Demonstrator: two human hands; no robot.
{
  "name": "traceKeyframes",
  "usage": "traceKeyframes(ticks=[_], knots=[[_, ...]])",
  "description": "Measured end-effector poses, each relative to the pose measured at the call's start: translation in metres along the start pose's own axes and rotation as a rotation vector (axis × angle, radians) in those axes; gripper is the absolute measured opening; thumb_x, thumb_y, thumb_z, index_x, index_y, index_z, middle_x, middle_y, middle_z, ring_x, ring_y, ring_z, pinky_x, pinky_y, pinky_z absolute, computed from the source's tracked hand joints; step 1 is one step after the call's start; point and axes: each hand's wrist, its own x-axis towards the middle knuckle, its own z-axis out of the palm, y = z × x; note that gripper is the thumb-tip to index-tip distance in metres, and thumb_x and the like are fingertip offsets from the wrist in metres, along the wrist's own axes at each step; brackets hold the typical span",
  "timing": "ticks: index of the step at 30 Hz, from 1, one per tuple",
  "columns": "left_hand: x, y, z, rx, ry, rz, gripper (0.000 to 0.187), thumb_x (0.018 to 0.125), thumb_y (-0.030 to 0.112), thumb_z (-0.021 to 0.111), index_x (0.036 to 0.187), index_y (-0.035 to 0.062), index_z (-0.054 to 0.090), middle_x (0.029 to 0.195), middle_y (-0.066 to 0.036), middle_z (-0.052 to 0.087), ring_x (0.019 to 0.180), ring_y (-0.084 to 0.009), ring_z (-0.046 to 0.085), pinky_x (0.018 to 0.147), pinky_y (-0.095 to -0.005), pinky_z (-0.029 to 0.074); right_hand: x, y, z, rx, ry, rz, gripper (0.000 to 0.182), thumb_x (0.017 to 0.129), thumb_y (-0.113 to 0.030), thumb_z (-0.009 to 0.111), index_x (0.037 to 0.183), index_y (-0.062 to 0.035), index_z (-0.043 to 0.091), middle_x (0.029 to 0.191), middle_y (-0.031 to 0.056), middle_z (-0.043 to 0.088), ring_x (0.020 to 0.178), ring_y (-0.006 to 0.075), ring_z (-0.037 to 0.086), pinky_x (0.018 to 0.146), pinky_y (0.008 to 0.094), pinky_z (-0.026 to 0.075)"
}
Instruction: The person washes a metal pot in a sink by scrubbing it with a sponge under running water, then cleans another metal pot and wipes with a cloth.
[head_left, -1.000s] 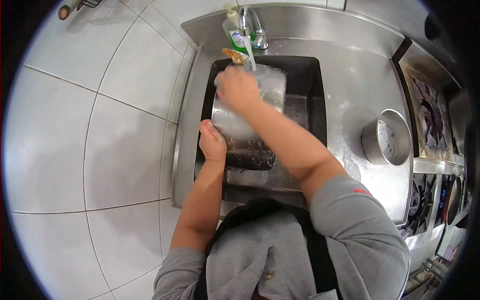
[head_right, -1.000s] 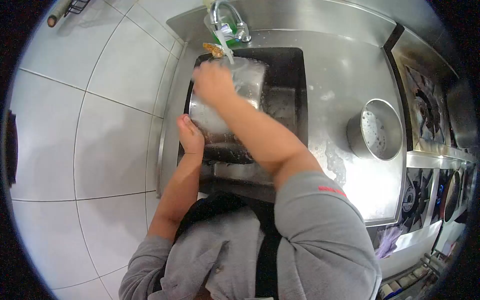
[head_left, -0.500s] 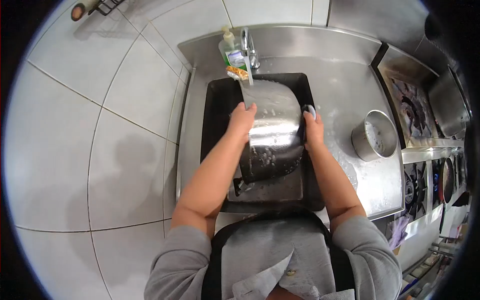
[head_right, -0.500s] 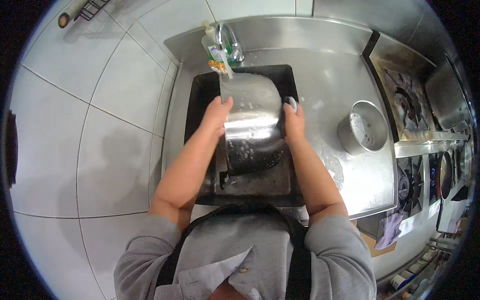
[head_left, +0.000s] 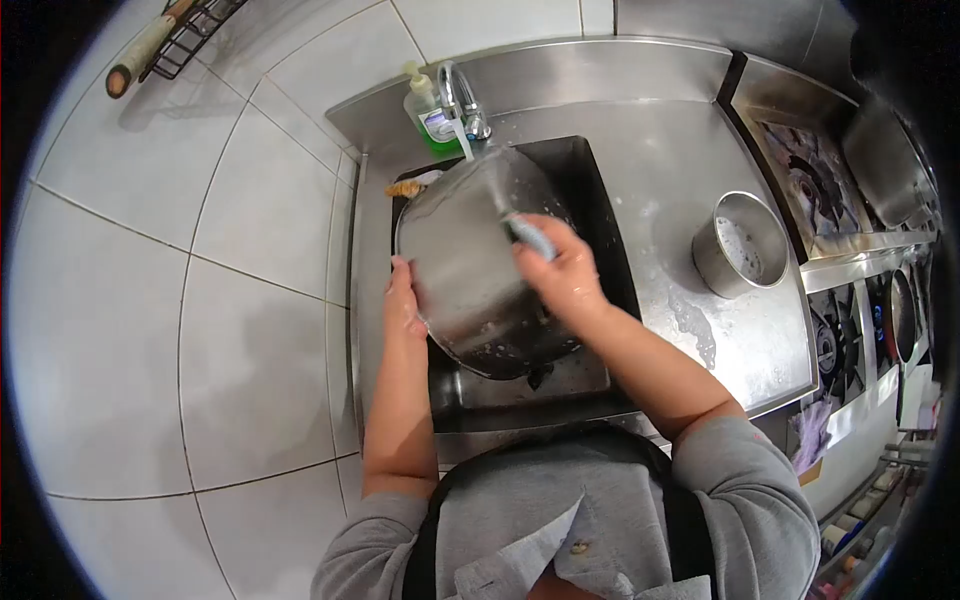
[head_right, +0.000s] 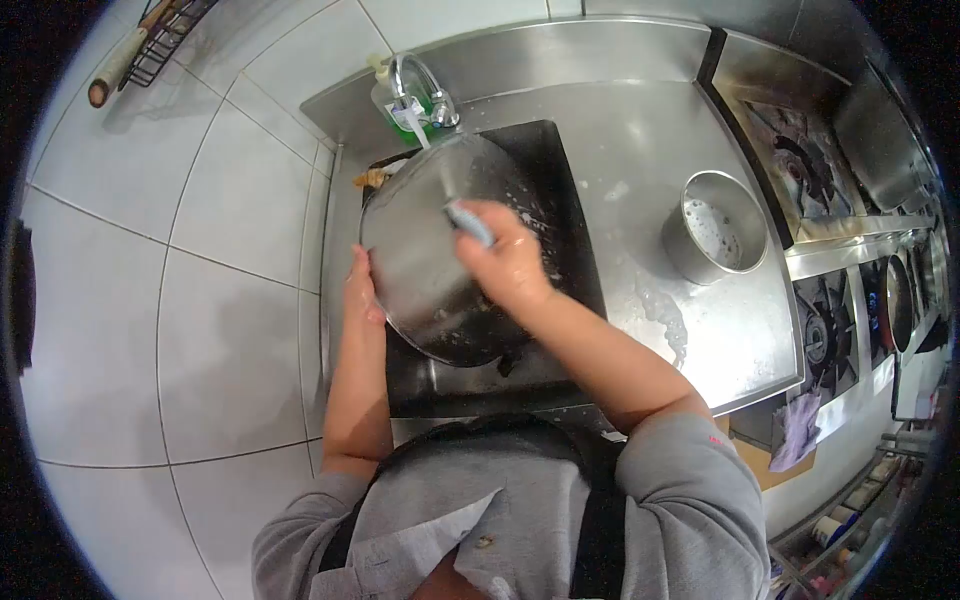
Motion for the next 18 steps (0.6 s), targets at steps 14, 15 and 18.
traceKeyframes(ticks=[14, 15, 18], knots=[[0.016, -0.038, -0.049, 0.651, 0.400, 0.184, 0.060, 0.099, 0.043, 0.036, 0.129, -0.0081, 0.043, 0.123, -0.024, 0.053, 0.112, -0.0338, 0.052, 0.097, -0.0377, 0.040, -0.003, 0.041, 0.055, -0.127, -0.194, -0.421, 0.040, 0.068, -0.003, 0.065, 0.108, -0.0088, 0.064, 0.117, 0.0158, 0.060, 0.111, 0.0332, 0.057, 0.095, 0.0386, 0.045], [0.015, -0.042, -0.046, 0.659, 0.404, 0.176, 0.060, 0.099, 0.043, 0.036, 0.129, -0.0081, 0.043, 0.123, -0.024, 0.053, 0.112, -0.0338, 0.052, 0.097, -0.0377, 0.040, 0.010, 0.059, 0.055, -0.076, -0.134, -0.377, 0.039, 0.069, -0.004, 0.064, 0.108, -0.0081, 0.064, 0.117, 0.0162, 0.059, 0.111, 0.0328, 0.056, 0.096, 0.0379, 0.044], [0.008, -0.053, -0.045, 0.660, 0.381, 0.240, 0.059, 0.099, 0.041, 0.037, 0.133, -0.0066, 0.040, 0.129, -0.024, 0.049, 0.116, -0.0332, 0.049, 0.100, -0.0367, 0.038, 0.061, 0.126, 0.034, -0.151, 0.086, -0.207, 0.037, 0.070, -0.010, 0.066, 0.107, -0.0069, 0.063, 0.106, 0.0166, 0.061, 0.103, 0.0346, 0.058, 0.089, 0.0382, 0.046]])
